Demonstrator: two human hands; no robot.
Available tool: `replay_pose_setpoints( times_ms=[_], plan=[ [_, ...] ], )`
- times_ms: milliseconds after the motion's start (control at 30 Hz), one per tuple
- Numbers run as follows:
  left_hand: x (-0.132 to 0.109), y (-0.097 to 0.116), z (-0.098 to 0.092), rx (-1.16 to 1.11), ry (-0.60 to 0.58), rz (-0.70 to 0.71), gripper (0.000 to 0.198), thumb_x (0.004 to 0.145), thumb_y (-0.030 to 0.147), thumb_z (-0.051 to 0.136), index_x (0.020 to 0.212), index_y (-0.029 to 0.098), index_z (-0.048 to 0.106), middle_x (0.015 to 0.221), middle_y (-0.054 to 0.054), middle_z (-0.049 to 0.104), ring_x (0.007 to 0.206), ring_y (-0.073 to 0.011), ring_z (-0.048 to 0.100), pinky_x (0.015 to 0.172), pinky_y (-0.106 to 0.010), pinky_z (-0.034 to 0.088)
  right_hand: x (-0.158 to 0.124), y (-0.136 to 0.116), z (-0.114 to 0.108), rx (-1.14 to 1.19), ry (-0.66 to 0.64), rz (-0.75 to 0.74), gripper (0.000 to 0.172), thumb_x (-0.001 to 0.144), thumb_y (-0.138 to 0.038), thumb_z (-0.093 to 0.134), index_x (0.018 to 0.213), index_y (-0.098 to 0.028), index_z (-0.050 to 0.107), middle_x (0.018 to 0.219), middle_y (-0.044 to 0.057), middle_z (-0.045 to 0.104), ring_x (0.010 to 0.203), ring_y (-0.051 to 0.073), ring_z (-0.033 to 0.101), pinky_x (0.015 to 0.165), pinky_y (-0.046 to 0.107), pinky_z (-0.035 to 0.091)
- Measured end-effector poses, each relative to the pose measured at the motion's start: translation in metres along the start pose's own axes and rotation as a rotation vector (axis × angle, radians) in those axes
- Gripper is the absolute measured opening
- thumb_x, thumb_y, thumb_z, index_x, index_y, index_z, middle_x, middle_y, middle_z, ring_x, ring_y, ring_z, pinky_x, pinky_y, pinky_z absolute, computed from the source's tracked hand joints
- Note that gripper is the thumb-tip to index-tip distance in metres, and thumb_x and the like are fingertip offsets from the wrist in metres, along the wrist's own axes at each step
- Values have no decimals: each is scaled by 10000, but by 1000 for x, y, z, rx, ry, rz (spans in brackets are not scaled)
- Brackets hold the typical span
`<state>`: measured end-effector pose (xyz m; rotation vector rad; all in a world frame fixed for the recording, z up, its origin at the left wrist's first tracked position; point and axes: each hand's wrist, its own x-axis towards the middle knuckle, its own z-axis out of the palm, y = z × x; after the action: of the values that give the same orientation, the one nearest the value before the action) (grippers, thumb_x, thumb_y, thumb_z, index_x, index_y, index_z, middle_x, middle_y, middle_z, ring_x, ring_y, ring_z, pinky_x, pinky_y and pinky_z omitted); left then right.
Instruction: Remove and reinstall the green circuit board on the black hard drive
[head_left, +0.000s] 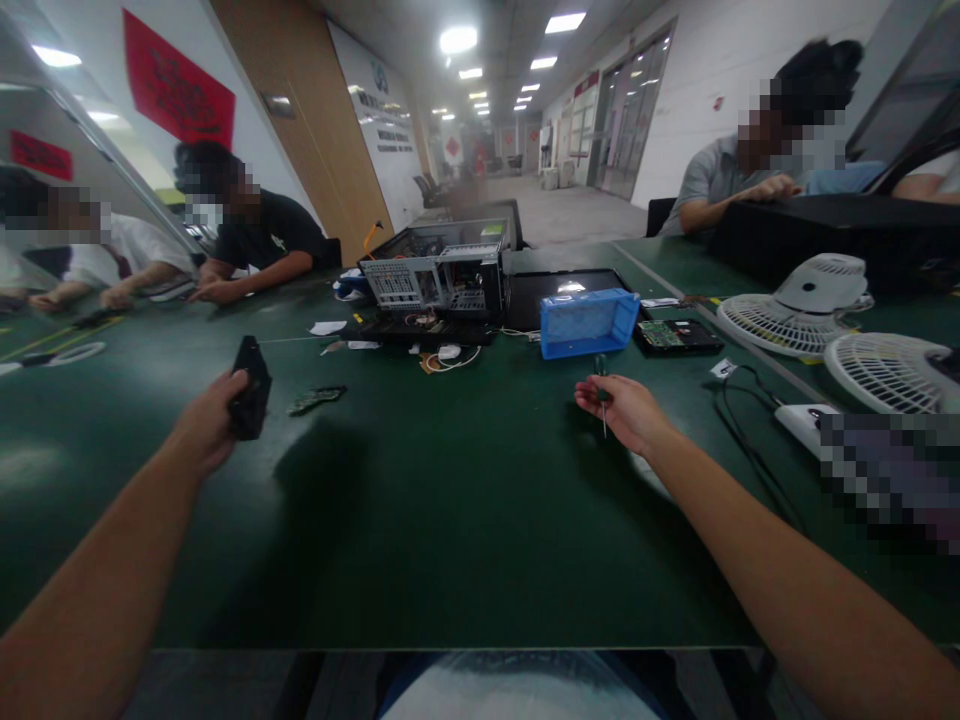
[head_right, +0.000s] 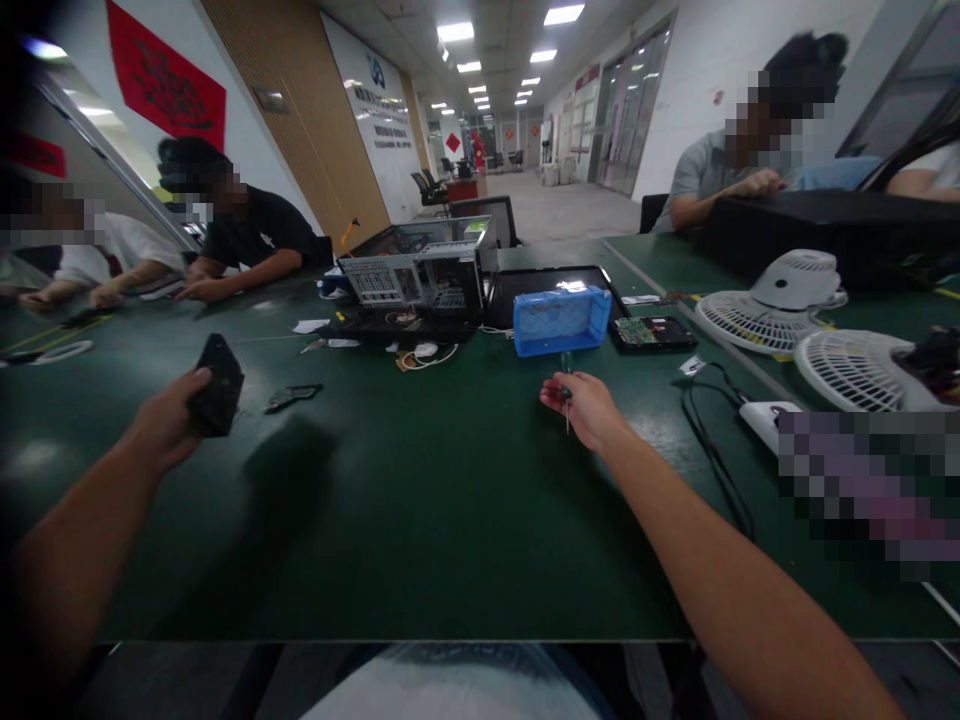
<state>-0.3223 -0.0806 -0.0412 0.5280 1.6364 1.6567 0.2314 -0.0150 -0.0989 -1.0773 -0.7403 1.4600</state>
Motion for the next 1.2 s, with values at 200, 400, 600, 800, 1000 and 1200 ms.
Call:
replay_pose_setpoints(
  times_ms=[200, 400, 600, 800, 1000, 1200],
  plan=[
    [-54, -9, 33, -193, -554, 38, 593, 930, 563, 496, 1373, 177, 571, 1363, -167, 634, 1170, -441, 622, 832, -578, 576, -8, 0, 8, -220, -71, 34, 83, 820, -129, 710, 844, -167, 640, 811, 54, 688, 509, 74, 509, 295, 138, 228],
    [-116, -49, 120, -268, -803, -355, 594, 938, 478, 544, 1433, 150, 523, 1379, -202, 619, 1213, -433, 624, 977, -640, 503, -12, 1, 8, -265, -170, 81, 79, 857, -189, 712, 913, -163, 662, 914, 102, 741, 585, 113, 615, 338, 160, 324],
    [-160, -105, 197, -37, -986, -655, 411, 959, 380, 556, 1238, 99, 667, 1210, -170, 725, 1118, -289, 702, 1008, -434, 534, -3, -2, -6, -217, -118, 61, 24, 915, -163, 650, 927, -151, 667, 978, 126, 742, 838, 179, 710, 707, 269, 603],
    [-178, -122, 246, 190, -1168, -447, 561, 961, 606, 501, 1195, 134, 693, 1181, -162, 737, 1069, -278, 712, 962, -425, 540, 8, -2, -21, -292, -149, -32, 50, 922, -214, 660, 954, -176, 662, 1049, 118, 737, 942, 207, 704, 846, 347, 588],
    [-166, -113, 266, 752, -1068, 232, 633, 928, 696, 465, 1056, 145, 748, 1069, -133, 756, 1009, -285, 694, 869, -382, 520, 12, 4, -24, -501, -210, -128, 182, 927, -334, 663, 1043, -195, 685, 1158, 97, 727, 1101, 216, 661, 969, 358, 515],
    [-184, -94, 279, 1029, -1089, 624, 398, 968, 487, 493, 1121, 194, 716, 1080, -89, 747, 959, -243, 685, 786, -342, 495, 15, 4, -25, -629, -302, -149, 279, 909, -373, 661, 1127, -202, 690, 1181, 78, 729, 1102, 227, 652, 990, 365, 483]
  ],
)
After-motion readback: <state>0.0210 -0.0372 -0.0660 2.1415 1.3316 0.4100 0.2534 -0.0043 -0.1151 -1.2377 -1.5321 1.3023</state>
